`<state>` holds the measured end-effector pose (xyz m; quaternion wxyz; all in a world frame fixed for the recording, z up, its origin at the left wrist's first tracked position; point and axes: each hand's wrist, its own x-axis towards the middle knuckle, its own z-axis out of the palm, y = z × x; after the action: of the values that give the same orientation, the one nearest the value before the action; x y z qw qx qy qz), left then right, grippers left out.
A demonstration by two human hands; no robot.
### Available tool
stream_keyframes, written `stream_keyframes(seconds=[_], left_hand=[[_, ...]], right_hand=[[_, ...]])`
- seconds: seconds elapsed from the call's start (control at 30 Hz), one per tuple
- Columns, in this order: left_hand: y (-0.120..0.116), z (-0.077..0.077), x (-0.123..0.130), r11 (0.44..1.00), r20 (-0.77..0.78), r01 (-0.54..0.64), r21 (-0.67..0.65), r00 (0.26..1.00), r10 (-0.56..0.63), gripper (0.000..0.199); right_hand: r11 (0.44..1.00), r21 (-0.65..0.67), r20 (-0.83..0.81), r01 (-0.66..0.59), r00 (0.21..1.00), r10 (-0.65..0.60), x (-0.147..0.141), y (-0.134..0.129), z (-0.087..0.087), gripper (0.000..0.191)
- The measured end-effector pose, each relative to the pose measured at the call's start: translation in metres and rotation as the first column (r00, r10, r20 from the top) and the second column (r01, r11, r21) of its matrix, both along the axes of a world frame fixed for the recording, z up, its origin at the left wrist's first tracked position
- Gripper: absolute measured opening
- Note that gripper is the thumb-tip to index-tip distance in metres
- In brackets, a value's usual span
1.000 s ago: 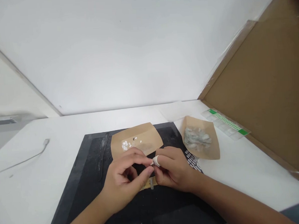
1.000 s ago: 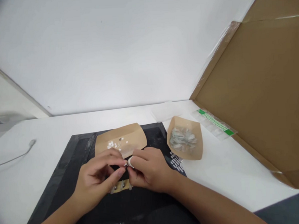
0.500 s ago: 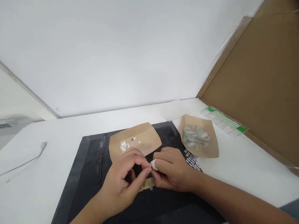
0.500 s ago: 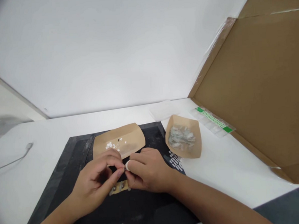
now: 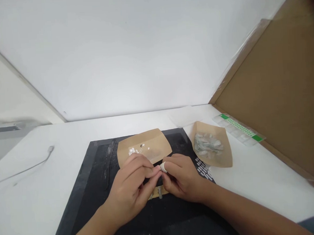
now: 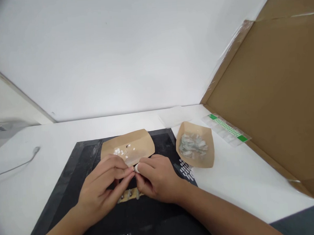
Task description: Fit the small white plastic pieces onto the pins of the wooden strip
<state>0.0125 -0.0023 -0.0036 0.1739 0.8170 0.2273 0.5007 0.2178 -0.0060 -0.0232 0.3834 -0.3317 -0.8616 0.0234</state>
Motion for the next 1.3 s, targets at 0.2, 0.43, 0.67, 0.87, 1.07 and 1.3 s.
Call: stream_keyframes(seconds=[0.2,0.43,0.67,0.87,1.07,1.3], left_hand=[[0.002,-0.001,-0.001,0.994,0.02,-0.007,-0.107,1.0,0.009,0.014],[0.008,-0.002,-0.006,0.969,0.044,0.035,-0.245,0.999,-0.025,0.015],[0.011,0.0,-0.009,0.961,-0.019,0.008,-0.278,1.0,-0.014,0.014],[0.009,0.004,-0.009,0.943,-0.043,-0.027,-0.332,0.999,0.014,0.013],[0.009,0.007,-0.013,0.925,-0.076,-0.001,-0.38,0.997,-0.03,0.012],[0.01,0.005,-0.016,0.92,-0.123,-0.008,-0.393,0.992,-0.044,0.012]], right_hand=[[1.0,-0.024,0.011,-0.002,1.0,0.002,0.0,0.001,0.0,0.029],[0.999,0.041,0.093,0.022,0.995,-0.026,-0.002,0.002,0.005,0.027],[0.997,0.069,0.152,0.045,0.987,-0.055,-0.002,0.003,0.007,0.027],[0.994,0.1,0.175,0.053,0.982,-0.07,-0.003,0.002,0.008,0.026],[0.991,0.117,0.164,0.059,0.983,-0.078,-0.004,0.002,0.009,0.026],[0.989,0.129,0.17,0.067,0.981,-0.088,-0.002,0.002,0.011,0.025]])
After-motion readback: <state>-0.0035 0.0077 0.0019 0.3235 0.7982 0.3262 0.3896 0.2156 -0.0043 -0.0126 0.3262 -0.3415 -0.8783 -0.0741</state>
